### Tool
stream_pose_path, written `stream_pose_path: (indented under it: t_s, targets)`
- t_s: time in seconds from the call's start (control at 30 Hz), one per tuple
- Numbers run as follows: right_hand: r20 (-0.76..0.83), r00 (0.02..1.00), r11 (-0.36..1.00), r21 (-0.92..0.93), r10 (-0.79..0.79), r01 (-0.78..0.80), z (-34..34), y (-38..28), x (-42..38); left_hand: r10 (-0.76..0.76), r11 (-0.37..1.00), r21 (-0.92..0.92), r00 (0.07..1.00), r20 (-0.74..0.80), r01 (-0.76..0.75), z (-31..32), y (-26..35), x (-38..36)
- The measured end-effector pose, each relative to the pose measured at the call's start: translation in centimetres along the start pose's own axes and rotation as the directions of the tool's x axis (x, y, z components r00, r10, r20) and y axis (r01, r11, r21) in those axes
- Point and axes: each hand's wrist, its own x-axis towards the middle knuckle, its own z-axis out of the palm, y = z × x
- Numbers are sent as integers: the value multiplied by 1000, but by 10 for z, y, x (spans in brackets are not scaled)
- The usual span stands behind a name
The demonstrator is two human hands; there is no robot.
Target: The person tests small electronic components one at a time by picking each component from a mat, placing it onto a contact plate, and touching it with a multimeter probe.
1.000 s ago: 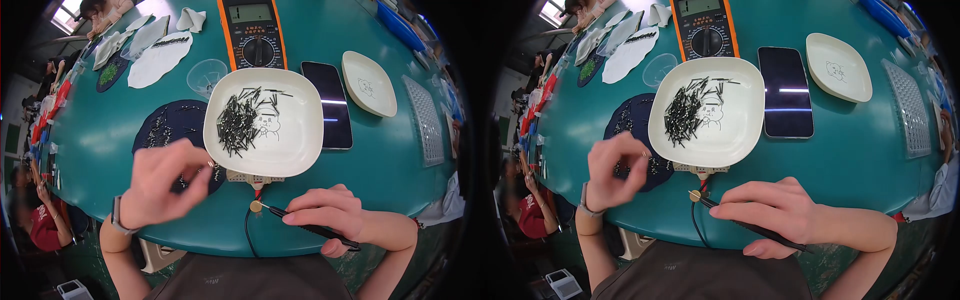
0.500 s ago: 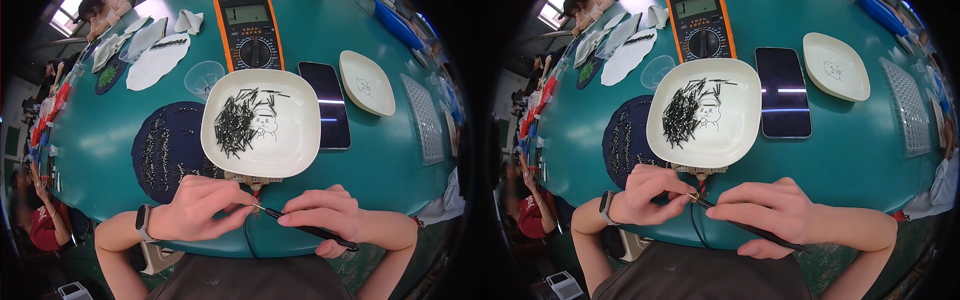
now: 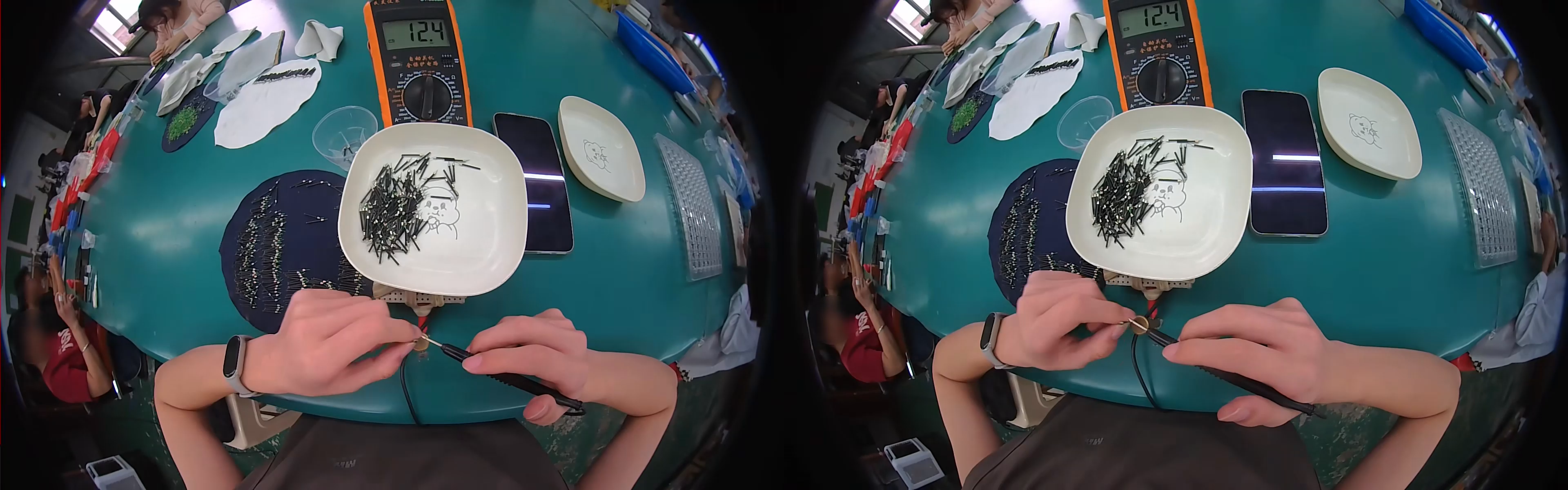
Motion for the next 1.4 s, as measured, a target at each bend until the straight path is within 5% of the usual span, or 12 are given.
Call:
stream_pose_path:
  t_s: [0.13, 0.2, 0.23, 0.3, 0.5, 0.6, 0.63, 0.7, 0.77, 0.83, 0.93, 1.4]
  targets:
    - [-17, 1000, 1000, 1, -14, 14, 2, 2, 1, -132, 985, 106, 990, -38, 136, -41, -3, 16]
    - [-17, 1000, 1000, 12, -18, 18, 2, 2, 0, -170, 866, 437, 965, -200, 243, -53, -32, 13]
    - [-18, 1000, 1000, 16, -21, 22, 2, 2, 0, -63, 635, 761, 991, -120, 133, -64, -45, 13]
    - [-30, 999, 999, 20, -29, 29, 4, 3, 2, -108, 472, 875, 992, -67, 110, -71, -63, 7]
    - [-29, 999, 999, 37, -23, 24, 4, 3, 3, -238, 268, 963, 968, 75, -8, -65, -76, 4]
    - [-25, 1000, 1000, 18, -16, 17, 3, 3, 2, -124, 351, 935, 992, 1, 43, -72, -73, 8]
    - [-26, 1000, 1000, 11, -11, 12, 3, 2, 1, -115, 499, 859, 991, -65, 114, -72, -66, 10]
    - [-2, 1000, 1000, -8, 9, -9, 2, 1, 0, -135, 751, 622, 973, -188, 224, -62, -30, 14]
    - [19, 999, 999, -31, 25, -25, -1, 0, -1, -175, 963, 170, 967, -188, 207, -40, -4, 6]
    - [40, 999, 998, -46, 32, -30, -3, -1, -1, -18, 997, 73, 999, 47, 15, -27, 4, 6]
    - [56, 997, 998, -52, 44, -41, -3, -2, -1, -7, 1000, -9, 993, 114, 8, -5, 5, 1]
    - [46, 999, 999, -36, 28, -26, 0, 1, 0, -96, 993, -62, 991, 97, 102, 1, 2, 1]
